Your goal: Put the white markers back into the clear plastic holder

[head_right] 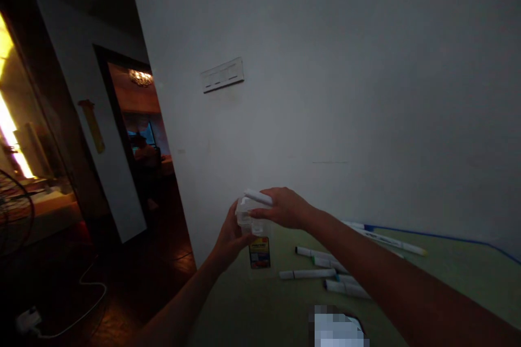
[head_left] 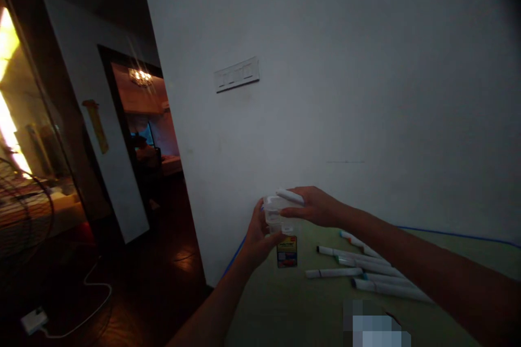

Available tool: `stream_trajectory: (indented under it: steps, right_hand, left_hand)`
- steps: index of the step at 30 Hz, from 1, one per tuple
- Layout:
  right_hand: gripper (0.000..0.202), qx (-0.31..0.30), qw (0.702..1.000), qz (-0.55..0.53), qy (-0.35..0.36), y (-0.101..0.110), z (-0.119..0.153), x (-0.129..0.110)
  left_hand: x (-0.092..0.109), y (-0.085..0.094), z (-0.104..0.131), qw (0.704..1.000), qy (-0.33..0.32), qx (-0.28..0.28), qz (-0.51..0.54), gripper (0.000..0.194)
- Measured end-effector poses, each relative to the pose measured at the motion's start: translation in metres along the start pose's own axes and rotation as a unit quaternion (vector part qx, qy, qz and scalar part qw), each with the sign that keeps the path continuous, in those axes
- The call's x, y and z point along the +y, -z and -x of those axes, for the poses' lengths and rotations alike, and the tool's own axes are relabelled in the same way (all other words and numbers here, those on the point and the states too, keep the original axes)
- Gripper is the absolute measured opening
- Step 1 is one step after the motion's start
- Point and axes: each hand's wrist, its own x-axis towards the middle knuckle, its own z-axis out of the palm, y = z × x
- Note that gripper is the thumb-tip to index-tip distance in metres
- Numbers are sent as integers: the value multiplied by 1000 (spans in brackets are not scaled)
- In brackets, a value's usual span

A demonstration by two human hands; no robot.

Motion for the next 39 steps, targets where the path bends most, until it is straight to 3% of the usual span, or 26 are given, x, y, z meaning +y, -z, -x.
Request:
stream_trajectory:
  steps: [8, 15, 21, 24, 27, 30, 32, 39]
  right_hand:
    - [32, 9, 995, -71, -73, -4, -3, 2]
    - [34, -3, 988, -128, -89, -3, -6, 0]
    - [34, 8, 981, -147, -127, 4, -11, 4]
    - [35, 25, 980, -148, -132, 10, -9, -1]
    - [37, -28, 991, -97, -88, 16, -2, -10]
    - [38, -66, 997, 11, -41, 18, 2, -19]
    - [37, -84, 994, 43, -55, 19, 0, -22]
    - [35, -174, 965, -113, -161, 38, -16, -18]
  left_hand:
    - [6, -4, -2, 1000, 5, -2, 22, 80]
    - [12, -11, -3, 998, 32, 55, 0, 87]
    - [8, -10, 0, 999, 32, 28, 32, 91]
    - [10, -13, 1, 1000, 11, -2, 18, 73]
    - [12, -16, 2, 999, 16, -27, 25, 56]
    - [9, -18, 2, 999, 5, -27, 25, 55]
    - [7, -17, 1, 999, 1, -23, 25, 53]
    - [6, -17, 2, 999, 18, -27, 37, 55]
